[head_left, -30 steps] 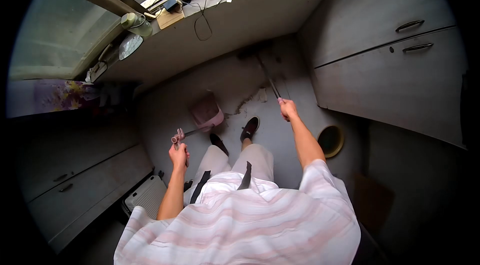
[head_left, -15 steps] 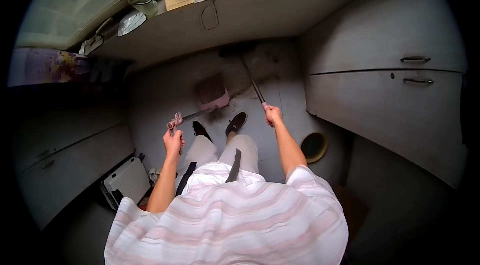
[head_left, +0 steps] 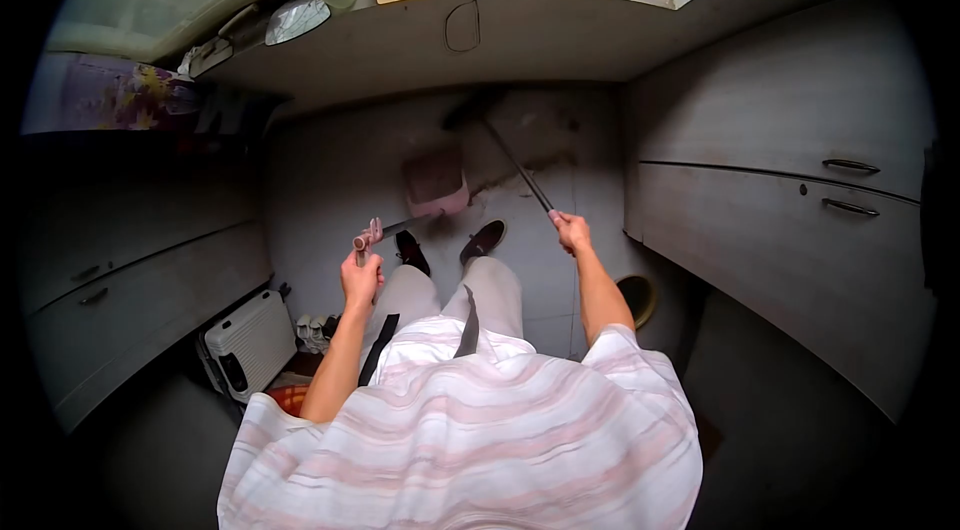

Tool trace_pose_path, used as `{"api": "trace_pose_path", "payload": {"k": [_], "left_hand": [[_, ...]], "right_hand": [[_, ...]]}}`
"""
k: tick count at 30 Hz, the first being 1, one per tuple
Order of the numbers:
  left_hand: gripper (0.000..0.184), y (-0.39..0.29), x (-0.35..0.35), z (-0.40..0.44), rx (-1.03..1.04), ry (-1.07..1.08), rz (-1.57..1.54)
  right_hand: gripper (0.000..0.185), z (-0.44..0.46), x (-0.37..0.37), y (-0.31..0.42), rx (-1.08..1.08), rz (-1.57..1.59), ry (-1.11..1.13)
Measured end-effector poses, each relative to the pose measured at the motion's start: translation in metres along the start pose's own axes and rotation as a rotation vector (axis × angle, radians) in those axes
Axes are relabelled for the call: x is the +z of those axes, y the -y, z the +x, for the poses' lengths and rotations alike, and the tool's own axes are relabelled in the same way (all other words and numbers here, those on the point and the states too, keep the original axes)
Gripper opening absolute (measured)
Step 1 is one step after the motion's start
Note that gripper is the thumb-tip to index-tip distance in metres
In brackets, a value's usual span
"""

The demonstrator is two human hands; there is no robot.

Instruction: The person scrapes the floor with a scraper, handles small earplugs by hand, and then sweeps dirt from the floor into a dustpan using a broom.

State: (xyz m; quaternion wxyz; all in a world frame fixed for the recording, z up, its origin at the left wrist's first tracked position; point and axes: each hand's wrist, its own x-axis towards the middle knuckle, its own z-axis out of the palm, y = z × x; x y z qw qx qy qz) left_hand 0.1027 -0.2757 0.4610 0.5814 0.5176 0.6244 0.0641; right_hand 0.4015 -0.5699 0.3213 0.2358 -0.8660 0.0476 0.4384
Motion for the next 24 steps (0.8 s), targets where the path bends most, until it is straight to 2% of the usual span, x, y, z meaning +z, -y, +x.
{"api": "trace_pose_path", "payload": {"k": [2,5,6,7,9,10,12,13,15,19,21,24], "left_hand": [[0.012,-0.002,0.002,-0.001,-0.009,0.000,-0.003],[0.011,0.000,0.005,-0.003,-0.007,-0.003,-0.007],[0.011,0.000,0.006,-0.002,0.004,-0.009,-0.003],[0.011,0.003,0.006,0.000,0.007,-0.004,-0.003],[0.012,0.012,0.003,0.003,-0.001,-0.044,-0.001],[0.012,0.016,0.000,0.004,0.001,-0.044,0.002],[0.011,0.017,-0.002,0.008,0.008,-0.044,0.015],[0.011,0.016,0.000,0.010,0.016,-0.046,0.025],[0.010,0.011,-0.004,0.009,0.014,-0.060,0.041],[0.010,0.010,-0.004,0.004,0.010,-0.064,0.024],[0.010,0.006,-0.001,-0.003,-0.014,-0.078,0.005],[0.009,0.014,0.003,0.003,-0.008,-0.067,-0.006]], "right_hand": [[0.046,0.006,-0.013,-0.009,0.078,-0.057,-0.007],[0.046,-0.006,-0.019,-0.024,0.041,-0.073,0.041],[0.046,-0.001,-0.010,-0.039,-0.117,-0.185,-0.056],[0.046,0.006,-0.007,-0.053,-0.115,-0.183,-0.061],[0.046,0.000,-0.008,-0.054,-0.322,-0.222,-0.107],[0.046,0.003,-0.013,-0.053,-0.321,-0.219,-0.107],[0.045,-0.005,-0.040,-0.007,-0.038,-0.084,0.006],[0.045,0.014,-0.047,-0.005,-0.040,-0.071,0.010],[0.045,0.034,-0.057,-0.013,0.152,0.101,0.114],[0.042,0.016,-0.066,-0.016,0.113,0.068,0.010],[0.039,0.037,-0.049,-0.051,-0.184,-0.119,-0.128],[0.035,0.041,-0.050,-0.054,-0.148,-0.108,-0.203]]}}
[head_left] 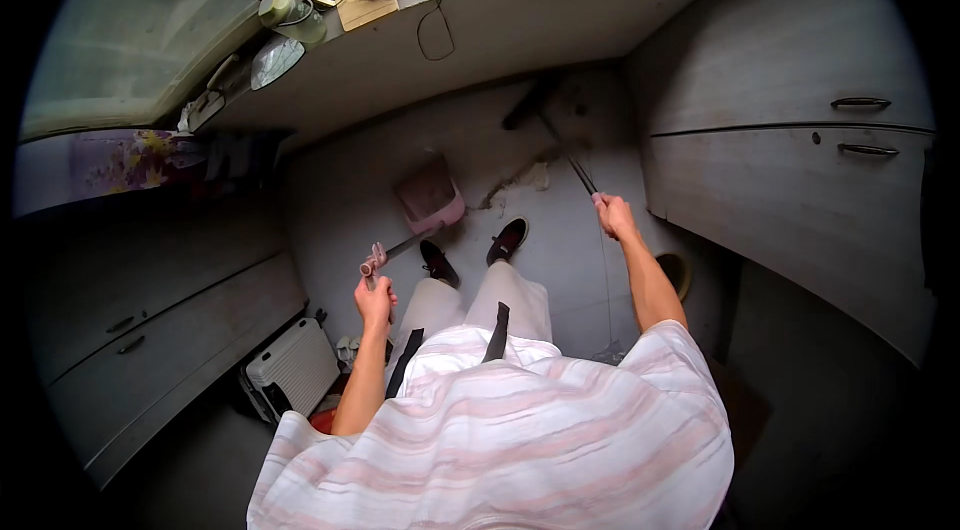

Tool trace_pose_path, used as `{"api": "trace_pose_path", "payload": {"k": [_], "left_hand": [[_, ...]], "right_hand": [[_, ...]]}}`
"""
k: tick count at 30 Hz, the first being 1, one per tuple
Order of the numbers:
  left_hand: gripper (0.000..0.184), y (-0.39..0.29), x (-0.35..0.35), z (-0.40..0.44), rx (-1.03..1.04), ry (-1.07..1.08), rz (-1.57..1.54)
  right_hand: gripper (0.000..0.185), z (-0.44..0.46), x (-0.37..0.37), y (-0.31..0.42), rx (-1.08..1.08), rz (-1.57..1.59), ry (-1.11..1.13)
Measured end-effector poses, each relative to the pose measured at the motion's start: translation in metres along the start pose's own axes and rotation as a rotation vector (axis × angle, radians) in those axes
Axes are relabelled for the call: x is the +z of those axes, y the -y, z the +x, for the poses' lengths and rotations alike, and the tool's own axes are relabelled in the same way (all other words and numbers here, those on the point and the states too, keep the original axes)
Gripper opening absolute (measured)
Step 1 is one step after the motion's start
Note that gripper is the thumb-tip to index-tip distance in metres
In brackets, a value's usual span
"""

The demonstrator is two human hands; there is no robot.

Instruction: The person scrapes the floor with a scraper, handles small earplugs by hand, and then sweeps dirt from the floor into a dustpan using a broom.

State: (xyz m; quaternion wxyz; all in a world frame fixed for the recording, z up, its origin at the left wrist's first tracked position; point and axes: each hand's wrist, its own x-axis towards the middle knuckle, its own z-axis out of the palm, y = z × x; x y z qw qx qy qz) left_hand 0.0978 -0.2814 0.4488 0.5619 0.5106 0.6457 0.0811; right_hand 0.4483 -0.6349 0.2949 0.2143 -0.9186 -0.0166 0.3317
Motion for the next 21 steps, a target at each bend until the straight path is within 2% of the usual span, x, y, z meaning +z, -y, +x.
{"api": "trace_pose_path", "payload": {"k": [1,3,4,9,11,12,14,19,21], "left_hand": [[0.009,0.000,0.001,-0.001,0.000,0.000,0.012],[0.009,-0.006,0.006,-0.001,0.003,0.015,0.025],[0.009,-0.008,0.009,0.000,0.009,0.030,0.031],[0.008,-0.017,0.021,0.001,0.014,0.067,0.064],[0.007,-0.016,0.023,-0.004,0.025,0.059,0.021],[0.007,-0.016,0.023,-0.008,0.016,0.054,0.022],[0.006,-0.021,0.031,-0.007,0.036,0.064,0.068],[0.007,-0.025,0.039,-0.002,0.038,0.074,0.106],[0.007,-0.025,0.043,0.001,0.064,0.104,0.084]], "right_hand": [[0.035,0.006,-0.004,-0.001,0.002,0.002,0.003],[0.035,0.012,-0.033,0.021,0.391,0.362,0.268],[0.034,0.026,-0.025,0.011,0.440,0.383,0.266],[0.037,0.018,-0.004,0.008,0.300,0.106,0.127],[0.039,0.005,-0.002,0.001,0.042,0.029,0.062],[0.041,-0.024,-0.034,0.035,0.133,0.138,0.134],[0.041,-0.024,-0.049,0.043,0.199,0.201,0.169],[0.041,0.006,-0.032,0.008,0.437,0.331,0.269],[0.039,-0.004,-0.027,0.002,0.394,0.273,0.248]]}}
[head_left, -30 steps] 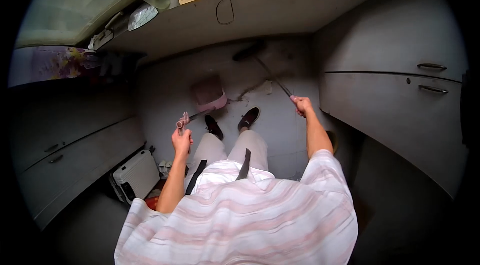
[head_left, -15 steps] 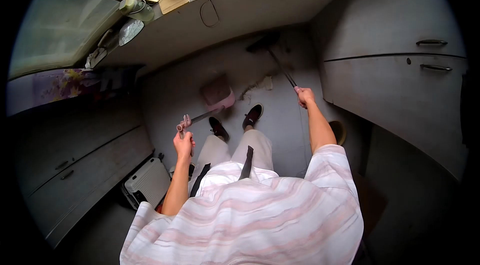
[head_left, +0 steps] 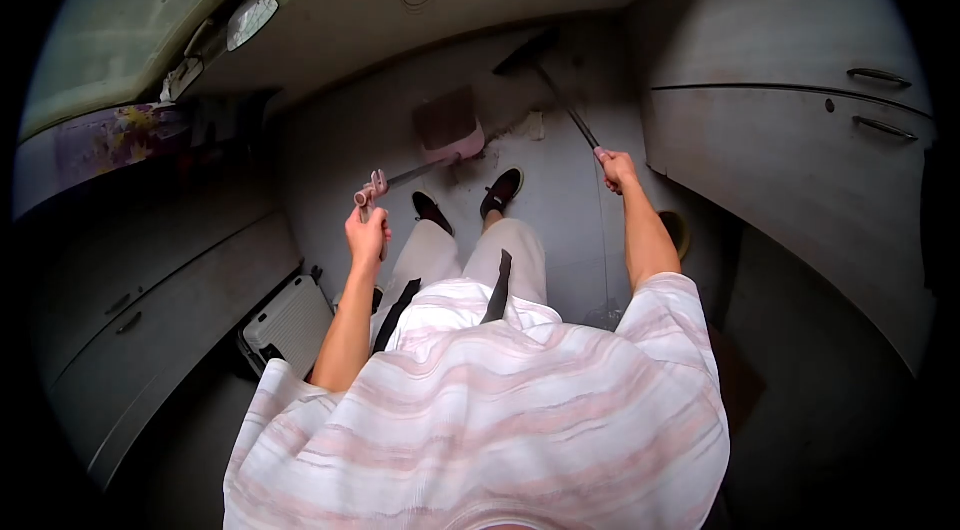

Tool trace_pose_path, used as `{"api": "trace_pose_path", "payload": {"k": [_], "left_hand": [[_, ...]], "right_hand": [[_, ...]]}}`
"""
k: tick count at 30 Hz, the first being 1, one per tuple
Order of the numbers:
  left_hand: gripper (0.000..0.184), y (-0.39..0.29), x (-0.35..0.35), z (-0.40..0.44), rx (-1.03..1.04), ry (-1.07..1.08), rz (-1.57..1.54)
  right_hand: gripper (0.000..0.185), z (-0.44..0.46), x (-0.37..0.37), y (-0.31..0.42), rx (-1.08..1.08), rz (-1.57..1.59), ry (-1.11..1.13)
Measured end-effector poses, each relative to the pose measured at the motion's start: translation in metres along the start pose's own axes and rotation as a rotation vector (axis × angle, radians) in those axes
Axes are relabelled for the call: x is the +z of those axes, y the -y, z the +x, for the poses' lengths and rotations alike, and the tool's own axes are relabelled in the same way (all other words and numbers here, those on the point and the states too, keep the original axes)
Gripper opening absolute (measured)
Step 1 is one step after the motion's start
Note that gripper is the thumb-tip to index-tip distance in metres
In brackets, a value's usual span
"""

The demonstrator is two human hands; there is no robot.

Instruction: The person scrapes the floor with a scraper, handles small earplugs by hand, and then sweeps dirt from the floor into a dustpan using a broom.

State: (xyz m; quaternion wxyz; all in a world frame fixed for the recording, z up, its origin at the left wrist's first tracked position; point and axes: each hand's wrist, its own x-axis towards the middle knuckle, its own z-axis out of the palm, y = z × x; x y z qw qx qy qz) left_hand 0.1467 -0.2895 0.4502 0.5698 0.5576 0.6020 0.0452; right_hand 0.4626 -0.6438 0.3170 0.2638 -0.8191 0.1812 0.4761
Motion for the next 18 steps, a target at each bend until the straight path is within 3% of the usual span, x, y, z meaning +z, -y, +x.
{"api": "trace_pose_path", "payload": {"k": [3,5,8,13,18], "left_hand": [[0.009,0.000,0.003,-0.001,-0.001,-0.002,-0.012],[0.009,0.003,0.006,-0.002,-0.017,-0.009,-0.006],[0.008,0.003,0.006,-0.001,-0.012,-0.009,0.001],[0.008,-0.005,0.009,-0.010,0.005,0.001,0.049],[0.008,0.004,0.006,-0.003,0.010,0.024,-0.004]], "right_hand": [[0.035,-0.018,0.001,-0.007,-0.087,-0.108,-0.062],[0.045,-0.030,0.002,-0.006,-0.218,-0.120,-0.089],[0.044,-0.030,0.006,0.008,-0.128,-0.053,-0.109],[0.036,0.021,0.013,-0.035,0.108,0.112,-0.035],[0.039,-0.025,-0.002,-0.031,-0.097,-0.017,-0.093]]}}
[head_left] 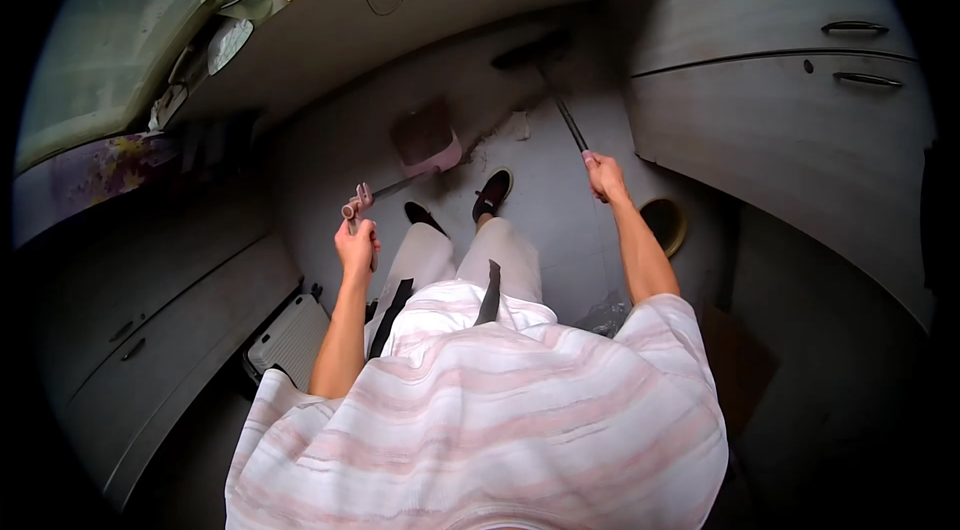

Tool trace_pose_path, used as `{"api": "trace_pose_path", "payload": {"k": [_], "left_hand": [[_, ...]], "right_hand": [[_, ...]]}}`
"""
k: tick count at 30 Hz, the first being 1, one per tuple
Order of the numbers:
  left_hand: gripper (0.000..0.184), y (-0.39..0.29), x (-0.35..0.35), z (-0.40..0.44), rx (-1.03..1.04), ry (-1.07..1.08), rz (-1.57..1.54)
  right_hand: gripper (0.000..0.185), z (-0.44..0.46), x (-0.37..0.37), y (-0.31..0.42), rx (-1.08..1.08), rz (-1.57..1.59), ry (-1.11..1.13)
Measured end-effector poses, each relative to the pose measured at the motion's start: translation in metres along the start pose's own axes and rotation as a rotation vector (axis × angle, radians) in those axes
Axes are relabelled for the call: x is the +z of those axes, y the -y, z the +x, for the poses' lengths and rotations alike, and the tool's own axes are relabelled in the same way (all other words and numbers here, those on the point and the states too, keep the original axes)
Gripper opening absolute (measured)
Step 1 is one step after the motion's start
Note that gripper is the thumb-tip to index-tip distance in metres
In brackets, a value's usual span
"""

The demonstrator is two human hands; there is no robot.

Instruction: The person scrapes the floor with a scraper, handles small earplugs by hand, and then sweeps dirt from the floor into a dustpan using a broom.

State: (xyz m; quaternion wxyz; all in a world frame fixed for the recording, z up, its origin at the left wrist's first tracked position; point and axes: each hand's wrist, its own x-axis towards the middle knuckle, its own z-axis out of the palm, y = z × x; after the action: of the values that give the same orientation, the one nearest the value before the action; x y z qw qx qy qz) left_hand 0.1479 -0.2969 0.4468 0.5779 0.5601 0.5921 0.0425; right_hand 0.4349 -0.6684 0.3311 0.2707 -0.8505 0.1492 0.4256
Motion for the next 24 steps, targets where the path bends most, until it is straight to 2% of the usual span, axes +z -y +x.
{"api": "trace_pose_path", "payload": {"k": [4,6,8,9,10,12,15,16,19,22,23,24], "left_hand": [[0.007,0.003,0.001,-0.001,-0.020,0.005,0.018],[0.007,0.003,0.001,0.004,-0.015,0.002,0.024],[0.006,0.002,0.002,0.004,-0.040,-0.005,0.024],[0.006,0.004,0.001,0.007,-0.032,0.005,0.017],[0.006,0.004,-0.001,0.008,-0.031,0.002,0.019],[0.006,0.001,0.000,0.008,-0.028,0.013,0.041],[0.007,0.005,-0.002,0.010,-0.032,0.012,0.035],[0.007,0.005,0.001,0.012,-0.034,0.011,0.032],[0.007,-0.004,0.007,0.014,-0.035,0.002,0.034],[0.007,-0.002,0.014,0.016,-0.035,0.030,0.041],[0.007,-0.002,0.016,0.019,-0.029,0.037,0.029],[0.007,-0.004,0.016,0.021,-0.018,0.042,0.031]], "right_hand": [[0.044,-0.012,-0.003,0.035,-0.005,0.032,0.021],[0.041,0.023,0.013,0.040,0.039,0.069,0.038],[0.038,0.048,0.021,0.042,0.287,0.340,0.179],[0.038,0.045,0.026,0.044,0.222,0.155,0.155],[0.038,0.040,0.030,0.044,0.222,0.157,0.159],[0.037,0.014,0.031,0.053,0.056,0.040,0.085],[0.036,-0.014,0.028,0.061,0.013,0.125,0.075],[0.036,-0.007,0.031,0.065,0.008,0.125,0.068],[0.038,0.009,0.049,0.072,0.176,0.191,0.162],[0.037,0.021,0.050,0.023,0.188,0.196,0.115],[0.038,0.022,0.048,0.013,0.137,0.064,0.079],[0.038,0.009,0.041,0.013,0.133,0.075,0.073]]}}
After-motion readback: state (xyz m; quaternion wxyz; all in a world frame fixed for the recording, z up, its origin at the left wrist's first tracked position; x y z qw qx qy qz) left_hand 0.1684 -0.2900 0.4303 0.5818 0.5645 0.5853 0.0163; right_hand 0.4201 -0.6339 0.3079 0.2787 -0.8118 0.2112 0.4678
